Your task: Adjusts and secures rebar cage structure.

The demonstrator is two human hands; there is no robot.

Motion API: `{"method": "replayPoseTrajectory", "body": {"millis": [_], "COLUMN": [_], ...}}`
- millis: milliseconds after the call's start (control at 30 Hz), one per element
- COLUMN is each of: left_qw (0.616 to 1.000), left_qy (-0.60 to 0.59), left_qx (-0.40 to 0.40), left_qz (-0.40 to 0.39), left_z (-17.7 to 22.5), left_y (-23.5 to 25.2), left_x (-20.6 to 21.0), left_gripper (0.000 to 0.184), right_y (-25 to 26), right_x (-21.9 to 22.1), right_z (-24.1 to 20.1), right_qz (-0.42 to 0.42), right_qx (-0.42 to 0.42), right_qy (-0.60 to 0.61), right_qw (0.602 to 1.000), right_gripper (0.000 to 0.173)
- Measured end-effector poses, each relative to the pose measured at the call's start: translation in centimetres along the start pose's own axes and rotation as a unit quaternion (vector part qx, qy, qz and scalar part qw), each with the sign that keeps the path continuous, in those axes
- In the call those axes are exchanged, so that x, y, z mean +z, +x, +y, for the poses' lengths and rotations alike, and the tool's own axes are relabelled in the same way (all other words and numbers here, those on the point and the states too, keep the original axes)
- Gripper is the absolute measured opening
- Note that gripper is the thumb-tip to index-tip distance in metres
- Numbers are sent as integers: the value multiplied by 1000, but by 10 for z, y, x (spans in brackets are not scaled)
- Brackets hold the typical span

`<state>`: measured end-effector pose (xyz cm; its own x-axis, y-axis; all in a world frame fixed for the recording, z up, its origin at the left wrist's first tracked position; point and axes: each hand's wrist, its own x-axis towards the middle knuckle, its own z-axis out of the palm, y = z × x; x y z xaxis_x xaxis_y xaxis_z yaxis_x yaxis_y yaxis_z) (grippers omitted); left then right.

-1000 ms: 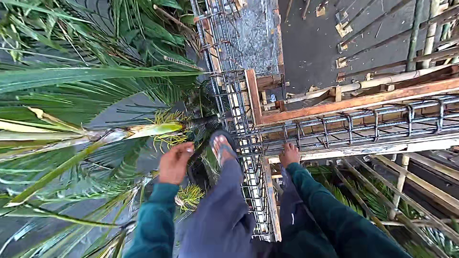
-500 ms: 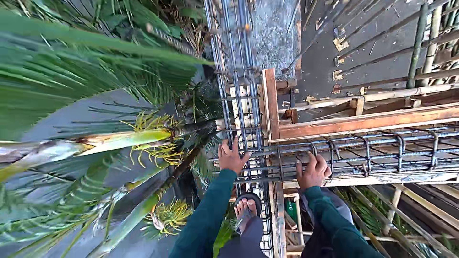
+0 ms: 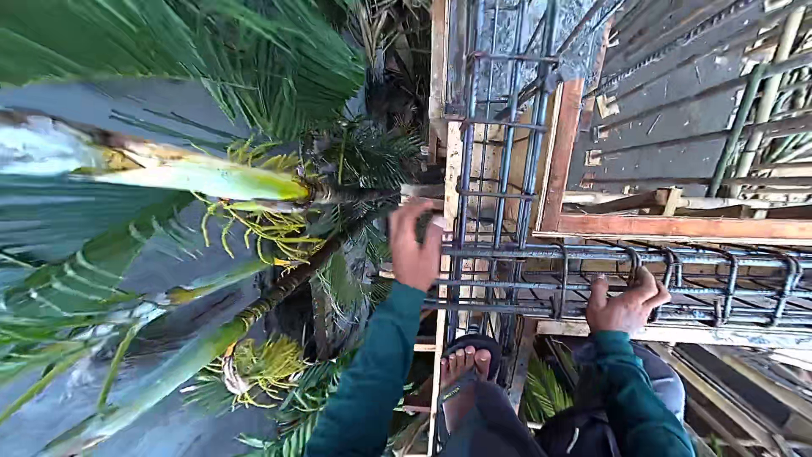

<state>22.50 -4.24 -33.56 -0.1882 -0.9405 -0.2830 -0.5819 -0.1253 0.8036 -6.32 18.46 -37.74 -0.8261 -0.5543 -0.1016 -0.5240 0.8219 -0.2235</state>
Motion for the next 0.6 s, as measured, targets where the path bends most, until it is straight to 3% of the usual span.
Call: {"method": "replayPoseTrajectory", "body": {"millis": [67, 133, 233, 400, 600], "left_qw": [993, 982, 967, 923, 876], "left_qy": [-47, -93, -118, -123, -121], "left_qx": [-23, -103, -215, -366, -460], "left_qz": [103, 129, 70, 8, -76], "left_z": [-21, -45, -96, -170, -201], "left_y": [-1, -10, -37, -81, -144], "left_x": [-24, -42, -45, -6, 37], "left_gripper": [39, 42, 51, 45, 43], "right_y": [3, 6, 7, 8, 9], "right_x": [0, -1, -1, -2, -7], "right_z": [0, -2, -1, 0, -9], "right_qz": [-3, -21, -28, -25, -53], "right_qx": [9, 14, 18, 22, 32], "right_qy": [-16, -34, -44, -52, -68], "right_qw": [1000, 999, 998, 998, 996], "right_gripper": [71, 71, 71, 71, 69]}}
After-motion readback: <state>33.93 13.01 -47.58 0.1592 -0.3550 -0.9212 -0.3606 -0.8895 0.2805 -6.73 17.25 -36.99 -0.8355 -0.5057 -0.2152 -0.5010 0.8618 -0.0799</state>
